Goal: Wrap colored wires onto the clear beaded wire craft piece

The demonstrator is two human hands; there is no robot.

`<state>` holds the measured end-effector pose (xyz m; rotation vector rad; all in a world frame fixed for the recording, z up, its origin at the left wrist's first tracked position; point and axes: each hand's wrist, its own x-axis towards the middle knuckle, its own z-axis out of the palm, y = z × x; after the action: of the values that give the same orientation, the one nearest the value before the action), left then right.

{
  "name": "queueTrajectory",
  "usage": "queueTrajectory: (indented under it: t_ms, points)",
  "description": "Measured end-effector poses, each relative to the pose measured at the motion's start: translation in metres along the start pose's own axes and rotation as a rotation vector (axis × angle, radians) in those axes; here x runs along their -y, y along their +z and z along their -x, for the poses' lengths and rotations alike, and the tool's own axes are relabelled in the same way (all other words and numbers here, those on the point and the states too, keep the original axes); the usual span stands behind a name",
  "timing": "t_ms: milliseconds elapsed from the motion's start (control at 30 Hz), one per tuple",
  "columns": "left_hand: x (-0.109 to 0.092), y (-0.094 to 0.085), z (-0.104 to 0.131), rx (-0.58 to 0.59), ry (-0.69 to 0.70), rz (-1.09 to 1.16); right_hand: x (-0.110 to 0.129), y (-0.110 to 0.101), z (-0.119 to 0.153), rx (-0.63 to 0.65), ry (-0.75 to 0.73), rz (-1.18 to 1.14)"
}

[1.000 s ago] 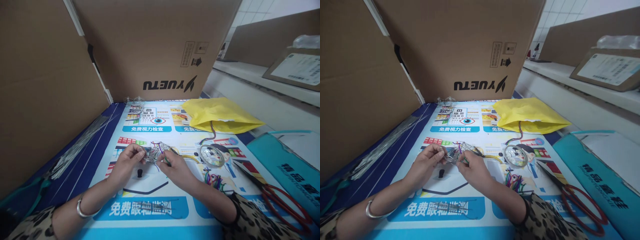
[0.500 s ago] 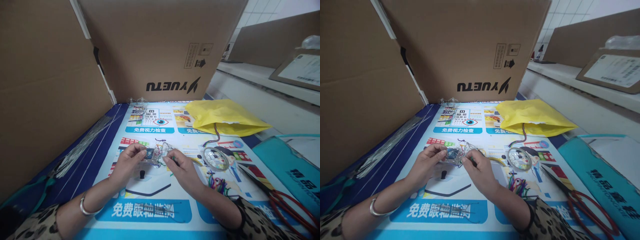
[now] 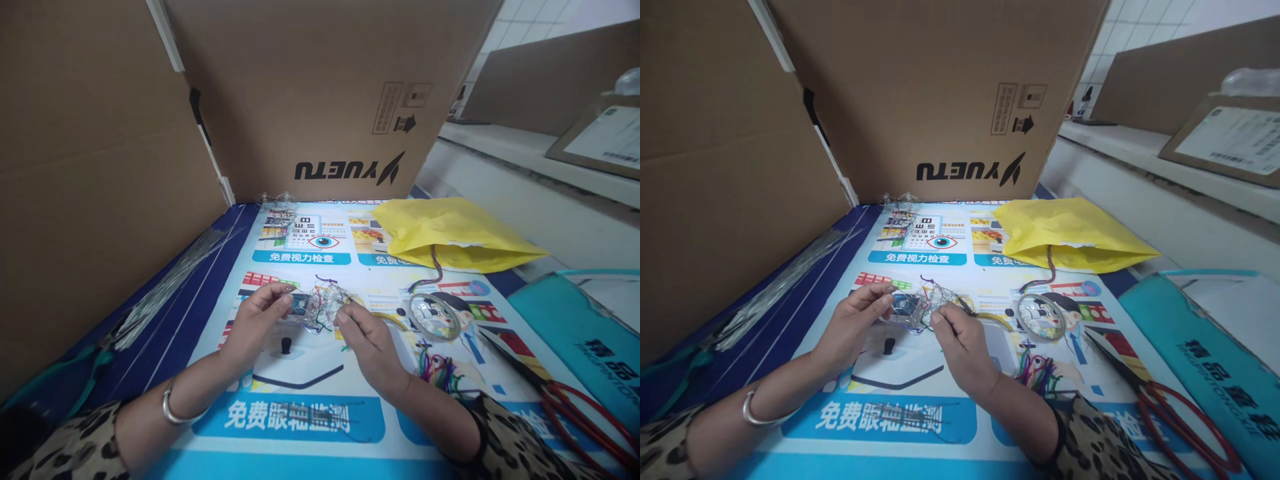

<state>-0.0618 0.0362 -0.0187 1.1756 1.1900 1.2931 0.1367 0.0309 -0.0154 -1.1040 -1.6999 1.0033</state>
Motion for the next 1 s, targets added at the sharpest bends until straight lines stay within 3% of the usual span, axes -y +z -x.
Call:
queueTrajectory:
  t_ms: [200,367,733,1000]
  points:
    - [0.0012,-0.0010,-0.0002,0.007,0.023,-0.013,-0.0004,0.0004,0.0028,0.007,0.010,0.001]
    - [0.0025,-0.0004,-0.0002,0.002,0.138,-0.031,0.0003,0.0006,0.0029,0.013,0.033,-0.009]
    - [0.0033,-0.0029,0.0040,0.030,0.474,-0.491,-0.0080,0.0036,0.0036,0.004,0.118,-0.131]
    - [-0.0013,-0.0021,0.0022,-0.058,0.669,-0.709,-0.0072,0.0035,-0.0003,-0.019,0.156,-0.335]
